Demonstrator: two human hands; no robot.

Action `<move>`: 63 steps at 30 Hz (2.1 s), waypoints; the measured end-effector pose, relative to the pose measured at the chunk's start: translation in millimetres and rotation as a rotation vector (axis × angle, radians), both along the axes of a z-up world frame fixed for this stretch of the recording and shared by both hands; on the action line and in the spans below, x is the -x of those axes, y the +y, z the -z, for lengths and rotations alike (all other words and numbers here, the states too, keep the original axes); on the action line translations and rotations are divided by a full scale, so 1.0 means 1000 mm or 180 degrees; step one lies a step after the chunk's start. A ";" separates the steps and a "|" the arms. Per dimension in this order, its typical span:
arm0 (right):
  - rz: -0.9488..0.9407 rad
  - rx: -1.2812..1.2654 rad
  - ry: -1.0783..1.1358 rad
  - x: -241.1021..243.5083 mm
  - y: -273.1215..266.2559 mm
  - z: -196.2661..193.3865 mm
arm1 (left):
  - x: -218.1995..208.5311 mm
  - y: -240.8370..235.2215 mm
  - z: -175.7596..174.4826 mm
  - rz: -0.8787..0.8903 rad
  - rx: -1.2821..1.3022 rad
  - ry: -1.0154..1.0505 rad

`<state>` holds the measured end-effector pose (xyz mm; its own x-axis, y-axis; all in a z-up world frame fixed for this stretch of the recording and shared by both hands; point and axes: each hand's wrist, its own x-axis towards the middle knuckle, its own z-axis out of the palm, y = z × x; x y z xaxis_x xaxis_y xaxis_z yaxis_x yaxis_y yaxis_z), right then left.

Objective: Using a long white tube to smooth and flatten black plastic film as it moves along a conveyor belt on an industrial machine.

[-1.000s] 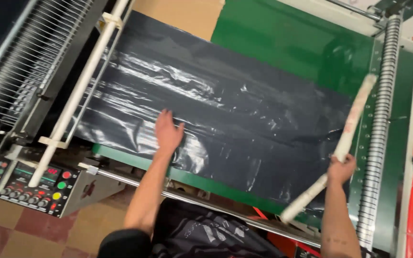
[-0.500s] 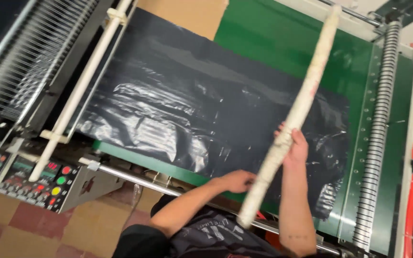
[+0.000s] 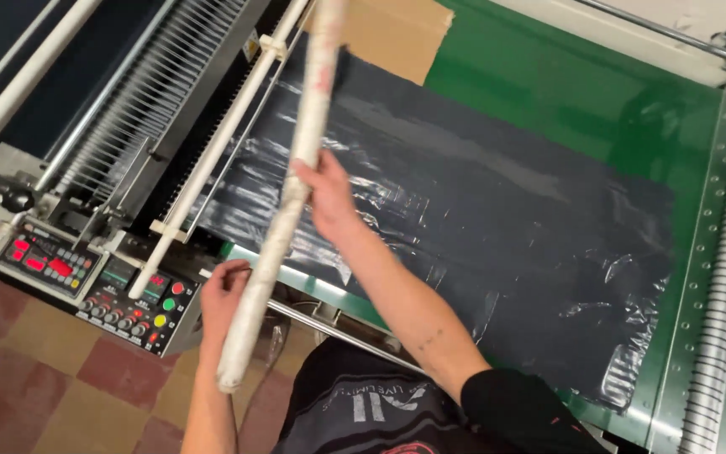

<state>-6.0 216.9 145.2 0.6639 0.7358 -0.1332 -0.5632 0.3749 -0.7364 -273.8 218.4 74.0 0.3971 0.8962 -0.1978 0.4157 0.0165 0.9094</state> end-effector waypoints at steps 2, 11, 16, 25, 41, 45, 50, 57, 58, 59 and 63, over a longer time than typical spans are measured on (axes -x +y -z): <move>-0.0007 0.0069 0.0133 0.007 0.024 0.031 | -0.003 -0.002 -0.006 -0.0381 -0.0216 -0.0090; 0.1289 0.1896 -0.0313 -0.178 -0.202 0.194 | -0.102 -0.059 0.073 0.0158 -0.0310 -0.0423; 0.2294 0.3275 -0.1393 -0.310 -0.516 0.229 | -0.167 -0.075 0.080 0.0484 -0.1237 0.0061; 0.2658 0.2745 -0.1138 -0.267 -0.559 0.101 | -0.337 -0.184 0.101 0.1715 -0.1888 0.1434; 0.0243 -0.0265 0.0226 -0.124 -0.182 0.049 | -0.122 -0.109 0.082 0.1705 0.0660 -0.0814; -0.0050 -0.0373 0.0354 -0.070 -0.073 0.072 | 0.003 -0.065 0.083 0.1092 0.0381 -0.0631; -0.0206 -0.0286 0.0495 0.004 0.031 0.046 | 0.086 -0.026 0.075 0.0119 -0.0011 -0.0315; 0.0500 0.0483 0.0352 -0.016 0.040 0.098 | 0.047 -0.026 0.062 -0.0754 -0.0205 -0.0094; 0.0766 0.0851 0.0086 -0.030 0.012 0.113 | 0.030 -0.033 0.055 -0.0596 -0.0439 -0.0131; 0.1049 0.1179 -0.0192 -0.048 -0.009 0.125 | 0.009 -0.031 0.048 -0.0424 -0.0705 -0.0190; 0.1389 0.1784 -0.0542 -0.159 -0.237 0.229 | -0.046 -0.058 0.042 -0.0363 -0.0643 -0.0177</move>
